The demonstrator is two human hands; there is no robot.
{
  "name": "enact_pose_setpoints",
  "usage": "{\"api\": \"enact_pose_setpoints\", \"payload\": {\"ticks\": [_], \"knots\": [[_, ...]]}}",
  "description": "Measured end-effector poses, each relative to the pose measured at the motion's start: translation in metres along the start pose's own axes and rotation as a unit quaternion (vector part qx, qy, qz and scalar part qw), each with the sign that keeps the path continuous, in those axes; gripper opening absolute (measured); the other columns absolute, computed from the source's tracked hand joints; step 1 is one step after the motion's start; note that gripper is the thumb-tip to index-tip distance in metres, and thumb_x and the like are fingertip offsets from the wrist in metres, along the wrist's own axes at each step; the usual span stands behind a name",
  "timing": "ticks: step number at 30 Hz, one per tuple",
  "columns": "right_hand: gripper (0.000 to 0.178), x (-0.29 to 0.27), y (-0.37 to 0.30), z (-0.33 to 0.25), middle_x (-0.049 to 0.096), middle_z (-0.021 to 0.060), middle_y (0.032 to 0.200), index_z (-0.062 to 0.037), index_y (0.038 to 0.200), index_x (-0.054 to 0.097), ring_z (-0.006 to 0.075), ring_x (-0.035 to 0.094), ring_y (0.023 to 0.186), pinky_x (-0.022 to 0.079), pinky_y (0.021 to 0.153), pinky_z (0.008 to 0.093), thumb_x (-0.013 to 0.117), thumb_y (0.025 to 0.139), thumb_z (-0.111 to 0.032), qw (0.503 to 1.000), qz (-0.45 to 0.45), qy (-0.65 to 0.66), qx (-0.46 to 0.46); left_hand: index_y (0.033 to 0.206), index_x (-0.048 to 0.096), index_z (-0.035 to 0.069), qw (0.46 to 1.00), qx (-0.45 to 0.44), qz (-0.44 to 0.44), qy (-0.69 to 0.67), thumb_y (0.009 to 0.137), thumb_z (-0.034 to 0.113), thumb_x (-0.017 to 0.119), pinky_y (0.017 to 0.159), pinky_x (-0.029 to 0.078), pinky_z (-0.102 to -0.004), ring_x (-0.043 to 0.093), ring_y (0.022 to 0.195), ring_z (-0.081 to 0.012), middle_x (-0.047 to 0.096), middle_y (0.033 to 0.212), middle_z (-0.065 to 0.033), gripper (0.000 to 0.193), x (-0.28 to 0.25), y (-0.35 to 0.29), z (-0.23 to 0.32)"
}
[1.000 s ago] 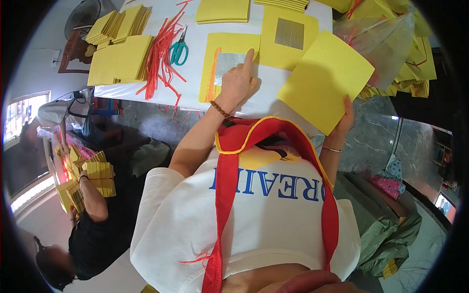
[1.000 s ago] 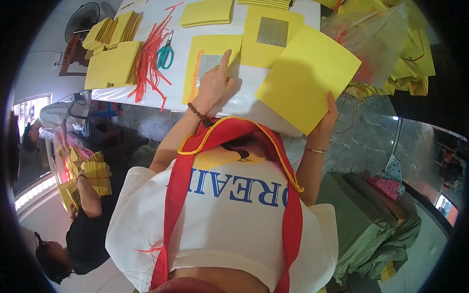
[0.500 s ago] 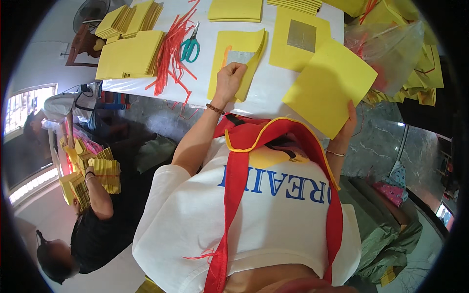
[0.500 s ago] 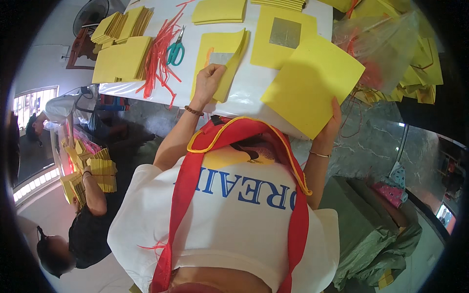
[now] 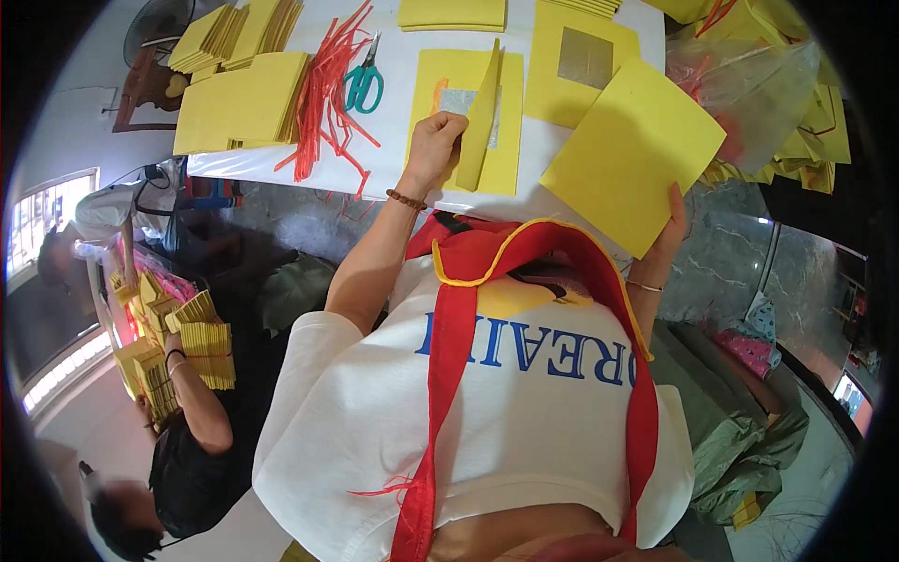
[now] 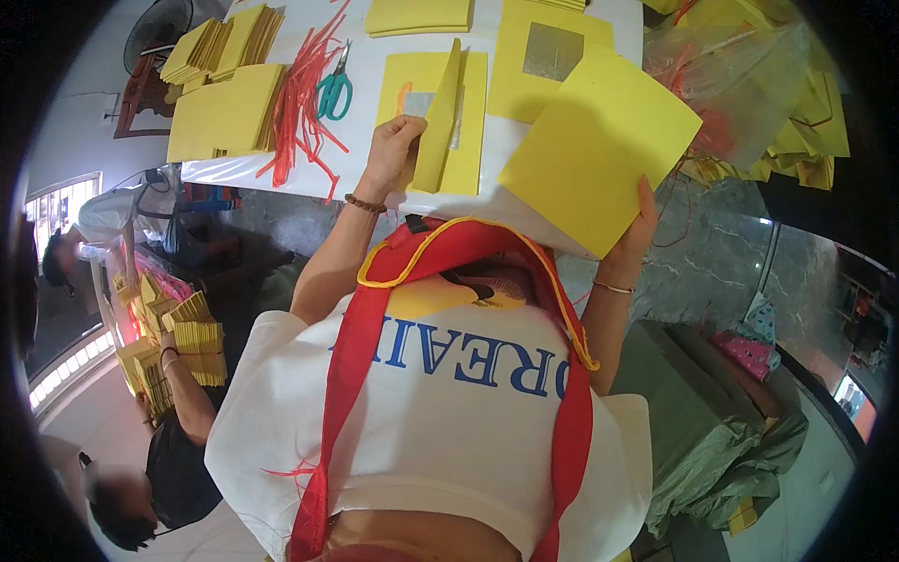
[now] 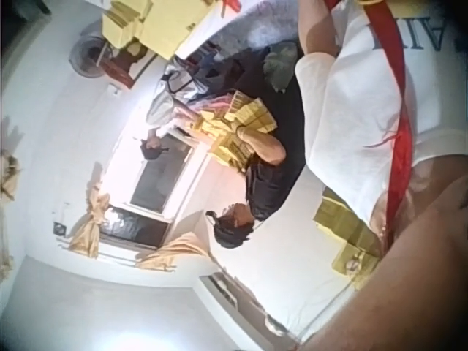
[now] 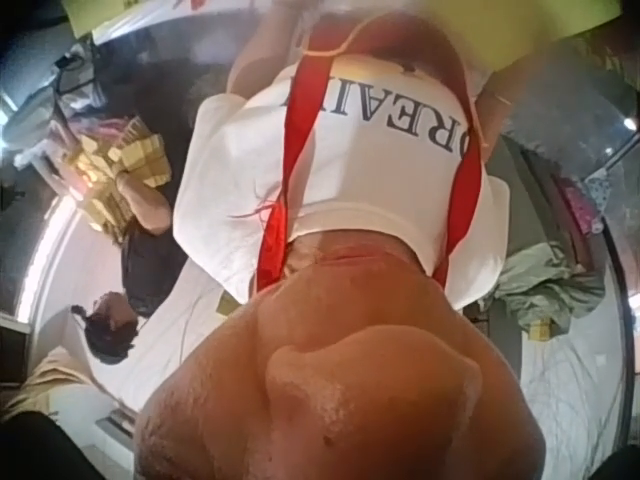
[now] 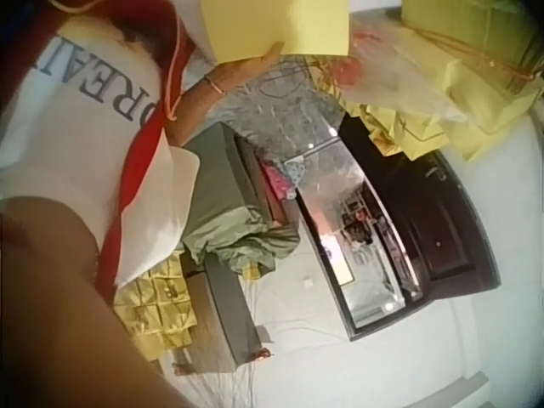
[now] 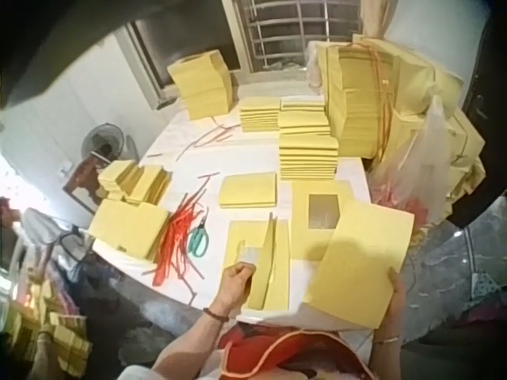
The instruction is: Folding and stacking ritual yellow paper sheets at a workstation.
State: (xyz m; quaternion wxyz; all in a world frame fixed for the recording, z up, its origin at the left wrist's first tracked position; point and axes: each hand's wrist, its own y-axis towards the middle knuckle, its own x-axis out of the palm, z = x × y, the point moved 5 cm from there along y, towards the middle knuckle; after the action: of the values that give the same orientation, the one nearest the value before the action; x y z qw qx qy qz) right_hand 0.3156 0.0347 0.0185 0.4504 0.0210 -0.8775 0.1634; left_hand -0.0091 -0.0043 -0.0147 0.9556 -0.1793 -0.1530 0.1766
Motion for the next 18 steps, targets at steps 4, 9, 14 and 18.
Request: {"api": "enact_pose_setpoints", "payload": {"ticks": [4, 9, 14, 18], "knots": [[0.037, -0.003, -0.001, 0.007, 0.052, 0.0129, 0.118, 0.0023, 0.120, 0.044, 0.0237, 0.052, 0.105, 0.043, 0.089, 0.0326, 0.041, 0.092, -0.021, 1.000, 0.005, 0.011, 0.018, 0.079, 0.060, 0.000, 0.999, -0.013, -0.010, -0.031, 0.083, 0.011, 0.054, 0.047, 0.037, -0.0203, 0.046, 0.053, -0.0059, 0.054, 0.065, 0.0005, 0.014, -0.003, 0.006, -0.002], [0.036, -0.001, 0.009, 0.012, 0.053, 0.0123, 0.117, 0.0020, 0.120, 0.044, 0.0230, 0.053, 0.104, 0.044, 0.088, 0.0323, 0.041, 0.092, -0.021, 0.999, 0.023, 0.016, 0.016, 0.080, 0.059, 0.000, 0.998, 0.039, 0.040, -0.001, 0.085, 0.011, 0.052, 0.054, 0.041, -0.0200, 0.050, 0.062, -0.0057, 0.056, 0.070, 0.0003, 0.014, -0.015, -0.007, 0.018], [0.038, 0.008, 0.024, 0.012, 0.052, 0.0138, 0.118, 0.0018, 0.122, 0.043, 0.0239, 0.053, 0.105, 0.044, 0.088, 0.0338, 0.042, 0.092, -0.022, 0.999, 0.022, -0.009, 0.023, 0.086, 0.058, 0.001, 0.999, 0.038, -0.005, -0.014, 0.088, 0.015, 0.051, 0.056, 0.043, -0.0200, 0.052, 0.063, -0.0053, 0.057, 0.072, 0.0002, 0.016, -0.035, -0.018, 0.035], [0.037, 0.028, 0.036, 0.028, 0.054, 0.0131, 0.115, 0.0017, 0.120, 0.044, 0.0231, 0.055, 0.101, 0.046, 0.085, 0.0327, 0.042, 0.092, -0.022, 0.996, -0.025, -0.007, 0.081, 0.085, 0.058, 0.001, 0.998, 0.053, -0.011, 0.036, 0.088, 0.016, 0.052, 0.057, 0.042, -0.0191, 0.051, 0.062, -0.0040, 0.057, 0.072, 0.0014, 0.016, -0.049, -0.023, 0.055]]}}
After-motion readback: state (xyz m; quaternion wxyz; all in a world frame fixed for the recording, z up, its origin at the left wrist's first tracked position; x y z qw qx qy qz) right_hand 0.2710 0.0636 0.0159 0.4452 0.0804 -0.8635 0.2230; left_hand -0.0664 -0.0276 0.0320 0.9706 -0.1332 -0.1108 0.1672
